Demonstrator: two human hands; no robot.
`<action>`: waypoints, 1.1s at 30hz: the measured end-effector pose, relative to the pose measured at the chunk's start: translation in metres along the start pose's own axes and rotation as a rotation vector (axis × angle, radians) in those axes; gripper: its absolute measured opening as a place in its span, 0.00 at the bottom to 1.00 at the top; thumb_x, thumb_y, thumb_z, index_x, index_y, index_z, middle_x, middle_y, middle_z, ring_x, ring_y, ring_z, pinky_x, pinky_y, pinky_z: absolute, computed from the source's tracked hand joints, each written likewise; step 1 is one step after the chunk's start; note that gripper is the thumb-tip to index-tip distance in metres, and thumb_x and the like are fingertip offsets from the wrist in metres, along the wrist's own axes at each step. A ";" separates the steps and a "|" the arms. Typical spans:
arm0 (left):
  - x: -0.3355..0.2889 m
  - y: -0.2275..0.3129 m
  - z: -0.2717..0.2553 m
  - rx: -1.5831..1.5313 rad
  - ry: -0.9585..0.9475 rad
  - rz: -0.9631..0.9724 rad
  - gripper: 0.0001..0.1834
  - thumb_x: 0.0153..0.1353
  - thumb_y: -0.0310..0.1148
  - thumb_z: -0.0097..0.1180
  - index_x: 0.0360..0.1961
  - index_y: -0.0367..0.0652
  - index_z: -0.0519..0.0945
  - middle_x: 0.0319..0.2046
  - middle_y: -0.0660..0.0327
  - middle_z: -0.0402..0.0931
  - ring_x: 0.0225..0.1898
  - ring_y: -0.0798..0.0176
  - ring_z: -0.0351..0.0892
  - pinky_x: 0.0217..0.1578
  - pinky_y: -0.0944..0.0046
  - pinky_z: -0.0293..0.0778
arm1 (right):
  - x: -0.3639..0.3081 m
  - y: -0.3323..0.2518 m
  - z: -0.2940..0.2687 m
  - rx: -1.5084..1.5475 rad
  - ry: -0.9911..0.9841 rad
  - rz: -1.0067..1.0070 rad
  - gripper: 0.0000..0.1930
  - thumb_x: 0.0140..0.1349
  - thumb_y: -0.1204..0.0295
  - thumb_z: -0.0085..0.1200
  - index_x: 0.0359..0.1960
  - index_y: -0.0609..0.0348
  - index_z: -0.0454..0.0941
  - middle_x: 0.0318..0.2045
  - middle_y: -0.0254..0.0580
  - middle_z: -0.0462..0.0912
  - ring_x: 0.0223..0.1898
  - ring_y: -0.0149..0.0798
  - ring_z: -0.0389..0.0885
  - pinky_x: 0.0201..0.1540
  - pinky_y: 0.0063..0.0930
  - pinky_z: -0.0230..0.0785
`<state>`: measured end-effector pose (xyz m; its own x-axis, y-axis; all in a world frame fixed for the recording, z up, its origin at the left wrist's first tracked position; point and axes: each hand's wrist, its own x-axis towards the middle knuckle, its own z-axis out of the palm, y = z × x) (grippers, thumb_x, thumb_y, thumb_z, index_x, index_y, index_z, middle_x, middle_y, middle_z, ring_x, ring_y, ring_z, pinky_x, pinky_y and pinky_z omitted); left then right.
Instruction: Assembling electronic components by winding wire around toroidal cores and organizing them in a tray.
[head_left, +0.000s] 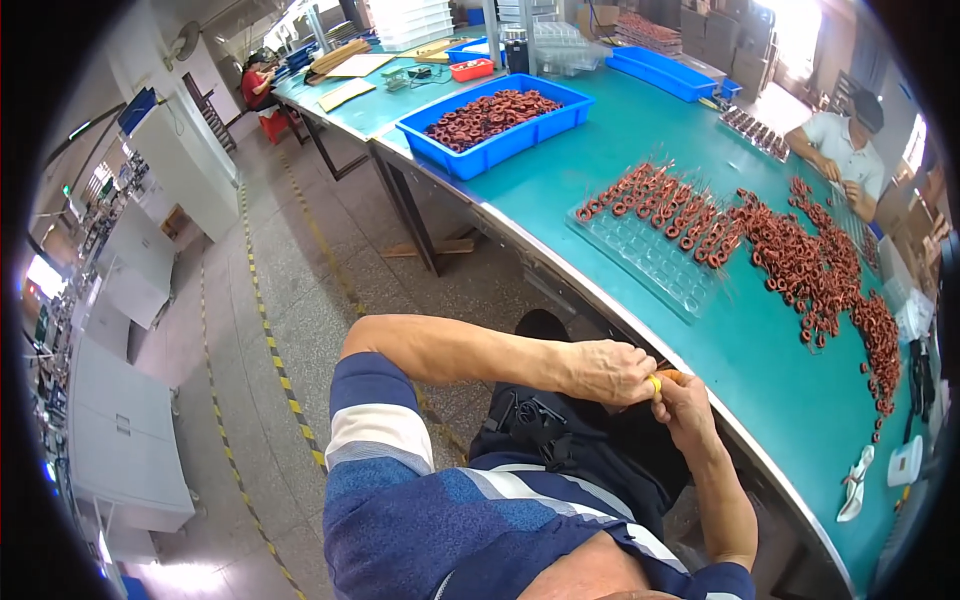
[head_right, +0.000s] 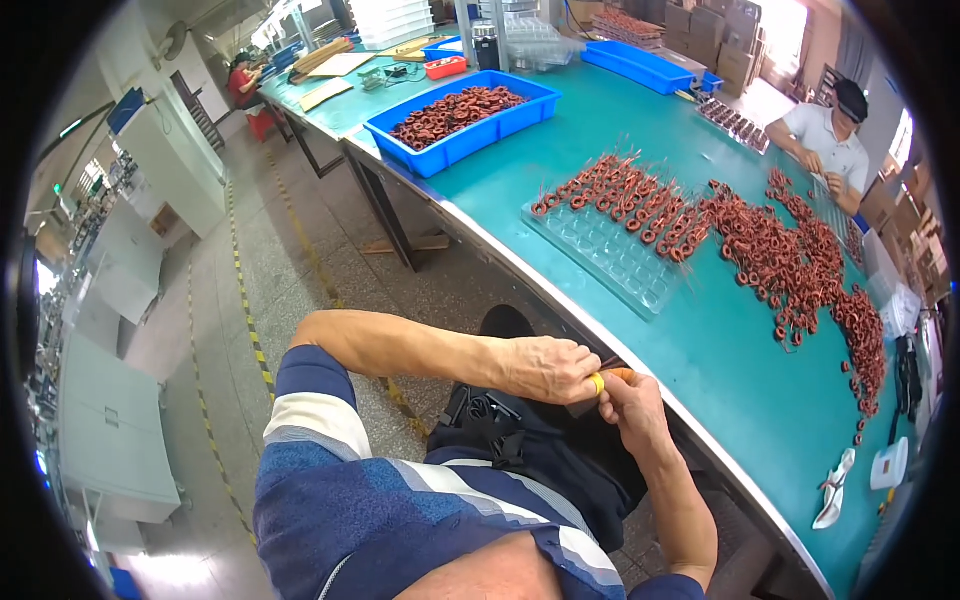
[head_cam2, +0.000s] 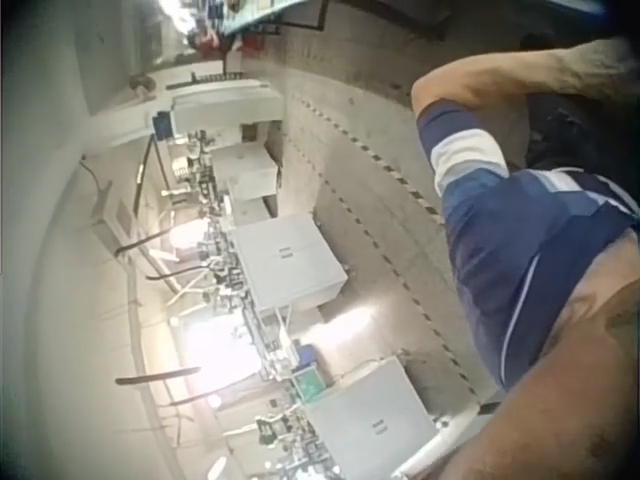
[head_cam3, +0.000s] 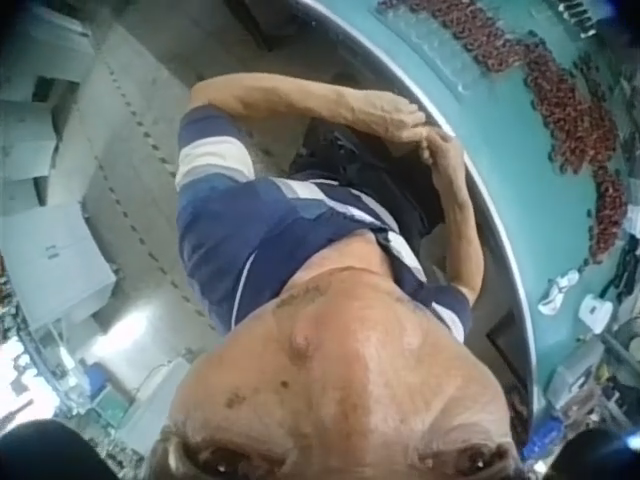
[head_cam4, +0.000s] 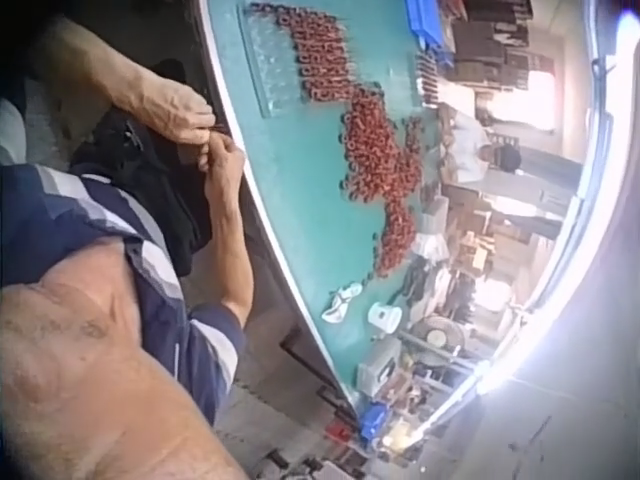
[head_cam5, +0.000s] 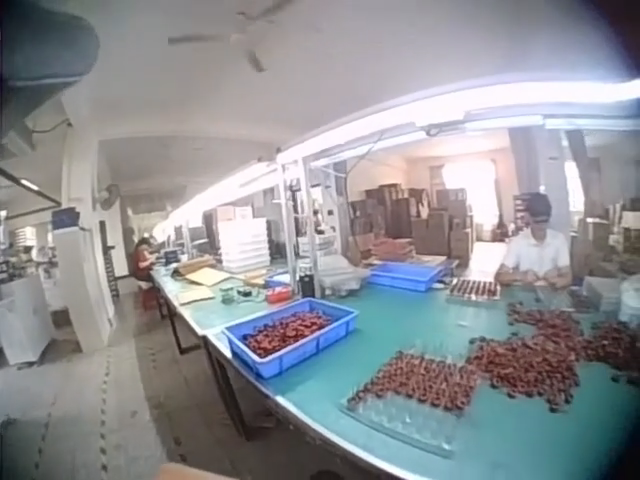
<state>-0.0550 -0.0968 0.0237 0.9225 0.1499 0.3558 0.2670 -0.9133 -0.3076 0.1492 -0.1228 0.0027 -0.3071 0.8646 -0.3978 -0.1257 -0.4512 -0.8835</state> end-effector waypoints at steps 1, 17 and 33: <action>0.000 0.000 0.001 0.007 -0.002 -0.031 0.08 0.56 0.33 0.49 0.27 0.39 0.71 0.25 0.58 0.71 0.28 0.63 0.77 0.27 0.66 0.75 | 0.003 0.002 -0.001 0.012 0.027 -0.009 0.08 0.61 0.72 0.53 0.26 0.63 0.75 0.16 0.33 0.73 0.14 0.25 0.68 0.17 0.17 0.58; 0.011 -0.015 0.031 -1.676 0.610 -0.827 0.11 0.69 0.28 0.45 0.48 0.34 0.66 0.31 0.59 0.72 0.29 0.68 0.76 0.31 0.68 0.76 | 0.024 -0.046 0.013 -0.132 0.151 -0.452 0.11 0.60 0.68 0.58 0.34 0.66 0.78 0.18 0.31 0.75 0.15 0.22 0.69 0.16 0.15 0.58; 0.001 -0.013 0.038 -2.049 0.742 -0.973 0.15 0.68 0.32 0.49 0.52 0.36 0.71 0.31 0.57 0.75 0.27 0.64 0.77 0.30 0.65 0.77 | 0.026 -0.032 0.004 -0.117 0.284 -0.525 0.19 0.61 0.60 0.60 0.37 0.69 0.77 0.18 0.32 0.75 0.16 0.23 0.71 0.18 0.16 0.60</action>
<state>-0.0467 -0.0707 -0.0051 0.4149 0.9066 0.0764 -0.5428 0.1792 0.8205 0.1419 -0.0868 0.0215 0.0339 0.9975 0.0626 -0.0826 0.0652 -0.9944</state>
